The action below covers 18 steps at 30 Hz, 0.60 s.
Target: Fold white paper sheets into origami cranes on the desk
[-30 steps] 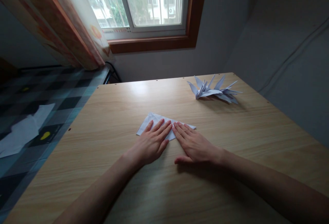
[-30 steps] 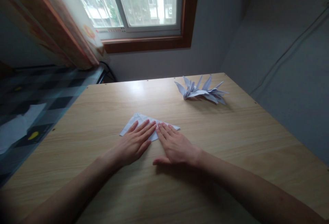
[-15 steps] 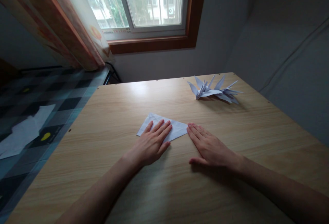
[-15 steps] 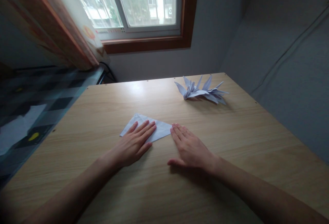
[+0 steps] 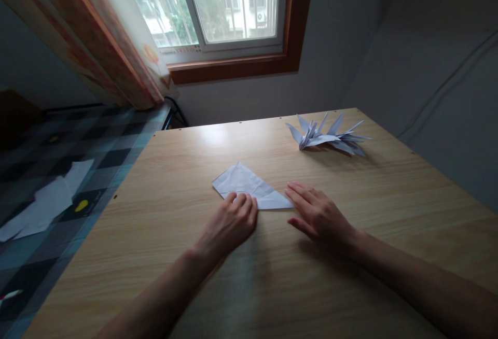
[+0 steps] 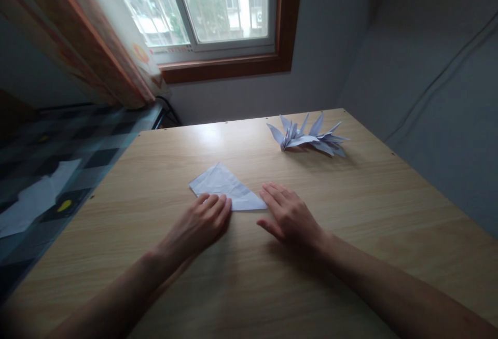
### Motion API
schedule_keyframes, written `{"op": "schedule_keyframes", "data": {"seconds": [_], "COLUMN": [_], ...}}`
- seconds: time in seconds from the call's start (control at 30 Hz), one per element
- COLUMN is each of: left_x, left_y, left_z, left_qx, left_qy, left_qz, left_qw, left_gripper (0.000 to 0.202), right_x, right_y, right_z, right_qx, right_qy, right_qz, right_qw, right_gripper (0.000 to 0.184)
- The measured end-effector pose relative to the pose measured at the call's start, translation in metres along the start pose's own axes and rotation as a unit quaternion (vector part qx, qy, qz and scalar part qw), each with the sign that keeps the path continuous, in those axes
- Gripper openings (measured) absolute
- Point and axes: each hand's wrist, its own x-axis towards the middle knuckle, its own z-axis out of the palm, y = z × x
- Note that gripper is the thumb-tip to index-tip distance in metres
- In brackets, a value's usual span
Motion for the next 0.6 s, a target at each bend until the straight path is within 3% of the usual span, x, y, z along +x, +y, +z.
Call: {"op": "schedule_keyframes", "data": {"seconds": [0.2,0.3,0.37,0.43,0.47,0.53,0.6], "left_x": [-0.002,-0.003,-0.003,-0.001,0.001,0.005,0.009], "left_y": [-0.006,-0.012,-0.013,-0.013,-0.012,-0.01,-0.009], "left_z": [0.006,0.009,0.01,0.01,0.009,0.006,0.004], "left_qx": [-0.026,-0.119,-0.227,-0.353,-0.423,-0.58,-0.725], "left_qy": [0.029,0.085,0.146,0.203,0.224,0.244,0.242], "left_qz": [-0.044,-0.085,-0.123,-0.185,-0.22,-0.269,-0.274], "left_qw": [0.998,0.986,0.955,0.895,0.85,0.729,0.583], "left_gripper": [0.019,0.013,0.012,0.01,0.008,0.006,0.018], "right_x": [0.002,0.004,0.004,0.004,0.003,0.002,0.002], "right_y": [-0.002,-0.004,-0.006,-0.007,-0.008,-0.01,-0.012], "right_z": [0.001,-0.001,-0.002,-0.003,-0.003,-0.004,-0.004], "right_qx": [0.038,0.049,0.04,0.014,-0.003,-0.039,-0.068], "right_qy": [0.088,0.127,0.142,0.141,0.136,0.13,0.144], "right_qz": [-0.013,-0.02,-0.035,-0.062,-0.078,-0.107,-0.127], "right_qw": [0.995,0.991,0.989,0.988,0.988,0.985,0.979], "right_gripper": [0.045,0.05,0.057,0.063,0.064,0.062,0.059]}}
